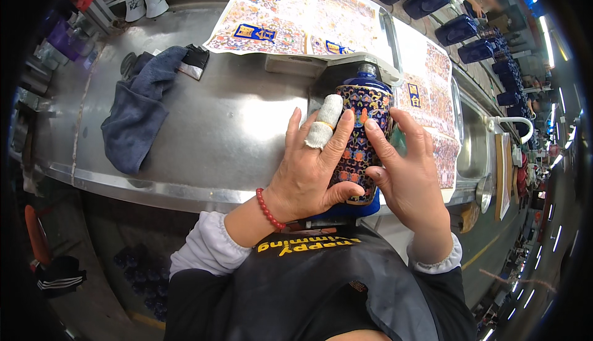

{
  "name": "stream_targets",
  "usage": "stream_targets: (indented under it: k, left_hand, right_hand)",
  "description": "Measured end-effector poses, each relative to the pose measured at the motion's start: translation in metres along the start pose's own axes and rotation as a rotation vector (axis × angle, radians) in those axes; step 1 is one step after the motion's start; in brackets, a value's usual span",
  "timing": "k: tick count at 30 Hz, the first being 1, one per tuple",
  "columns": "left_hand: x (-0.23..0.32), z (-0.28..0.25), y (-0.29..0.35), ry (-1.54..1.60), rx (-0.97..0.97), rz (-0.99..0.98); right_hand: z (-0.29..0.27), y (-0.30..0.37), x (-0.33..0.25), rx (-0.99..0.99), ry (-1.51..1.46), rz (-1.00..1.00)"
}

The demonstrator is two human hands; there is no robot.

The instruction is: The person applies a decorative sticker to a blue ceramic bottle using a green squeegee tool. They smooth the sticker onto the bottle's surface, rotate the bottle to cover different areas, and peel off the backing paper. The person repeats the smoothing process to ensure the sticker adheres properly.

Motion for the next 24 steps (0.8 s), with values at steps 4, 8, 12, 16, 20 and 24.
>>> stream_targets:
  k: [4, 8, 12, 16, 20, 24]
  left_hand:
    - [0.003, -0.003, -0.003, 0.032, 0.011, -0.011]
    - [0.008, -0.005, -0.006, -0.047, -0.012, 0.013]
    - [0.010, -0.006, -0.007, -0.043, 0.009, 0.014]
    - [0.009, -0.004, -0.007, -0.031, 0.025, 0.020]
    - [0.004, -0.005, -0.005, 0.051, 0.039, -0.026]
    - [0.010, -0.011, -0.010, 0.042, 0.061, -0.012]
  right_hand:
    - [0.002, 0.003, 0.002, -0.001, 0.015, -0.027]
    - [-0.009, 0.000, 0.014, 0.009, -0.175, 0.007]
    - [-0.037, -0.035, 0.034, 0.021, -0.403, 0.149]
    - [-0.035, -0.092, 0.044, -0.081, -0.448, 0.231]
    - [-0.045, -0.084, 0.015, 0.064, -0.378, -0.407]
    - [-0.029, -0.062, 0.065, 0.101, -0.623, 0.146]
Point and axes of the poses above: each hand's wrist, its own y-axis away from the middle knuckle, its own z-axis out of the palm, x = y × z, the point moved 6 cm from there along -y, towards the middle knuckle, and after that the axes turned 2 degrees about -y, right-handed, at the moved point
